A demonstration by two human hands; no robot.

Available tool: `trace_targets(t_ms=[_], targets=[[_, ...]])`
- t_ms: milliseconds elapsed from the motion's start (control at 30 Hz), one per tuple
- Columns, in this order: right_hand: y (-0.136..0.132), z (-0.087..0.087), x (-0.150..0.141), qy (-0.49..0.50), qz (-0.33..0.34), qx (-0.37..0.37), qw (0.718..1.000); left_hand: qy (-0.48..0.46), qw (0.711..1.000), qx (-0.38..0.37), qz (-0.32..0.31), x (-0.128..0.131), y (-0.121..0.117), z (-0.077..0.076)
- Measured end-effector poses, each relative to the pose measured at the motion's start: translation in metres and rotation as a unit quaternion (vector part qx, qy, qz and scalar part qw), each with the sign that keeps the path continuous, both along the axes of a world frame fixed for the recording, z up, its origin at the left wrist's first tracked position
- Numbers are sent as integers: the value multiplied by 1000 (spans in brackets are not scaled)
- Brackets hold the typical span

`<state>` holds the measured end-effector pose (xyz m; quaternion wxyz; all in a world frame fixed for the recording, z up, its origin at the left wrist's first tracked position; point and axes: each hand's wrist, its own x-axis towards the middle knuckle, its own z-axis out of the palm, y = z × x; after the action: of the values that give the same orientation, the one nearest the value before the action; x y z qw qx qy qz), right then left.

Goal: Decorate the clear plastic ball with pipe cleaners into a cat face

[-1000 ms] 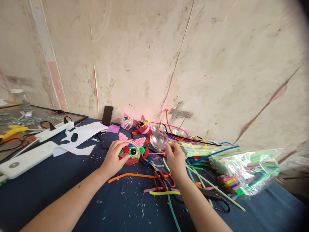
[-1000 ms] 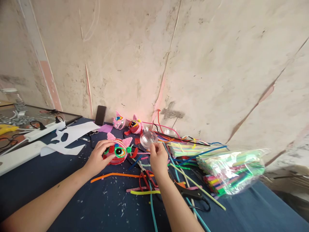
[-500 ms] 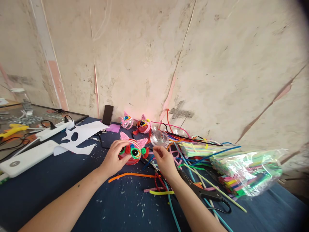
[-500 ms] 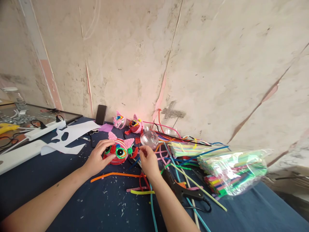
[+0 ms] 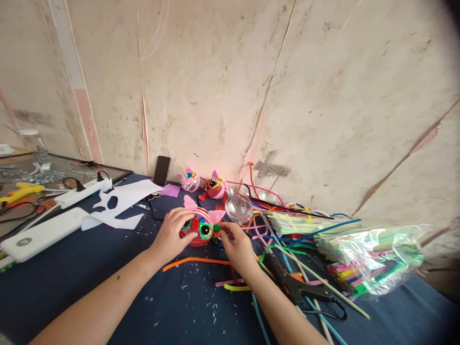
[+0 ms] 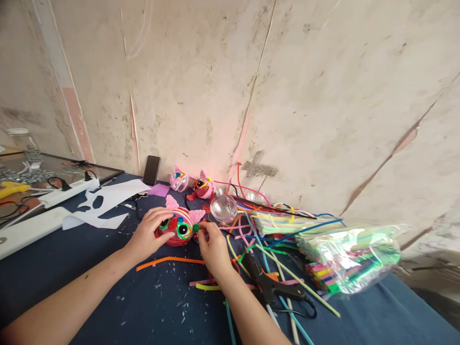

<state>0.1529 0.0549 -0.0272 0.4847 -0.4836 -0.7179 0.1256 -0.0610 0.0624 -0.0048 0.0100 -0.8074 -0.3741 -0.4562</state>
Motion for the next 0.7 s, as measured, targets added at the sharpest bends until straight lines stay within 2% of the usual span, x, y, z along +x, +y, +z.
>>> trace_targets(t_ms=[133, 333, 533, 700], targets=[[-4, 3, -4, -25, 5, 79, 997, -5, 1000, -16, 5, 3, -3, -3], [-11, 10, -14, -93, 25, 172, 980, 11, 1000, -3, -27, 8, -5, -4], [-13, 14, -18, -206, -9, 179, 962, 16, 999, -2, -43, 10, -8, 0], [-14, 14, -21, -187, -8, 162, 969, 16, 999, -2, -44, 10, -8, 0]])
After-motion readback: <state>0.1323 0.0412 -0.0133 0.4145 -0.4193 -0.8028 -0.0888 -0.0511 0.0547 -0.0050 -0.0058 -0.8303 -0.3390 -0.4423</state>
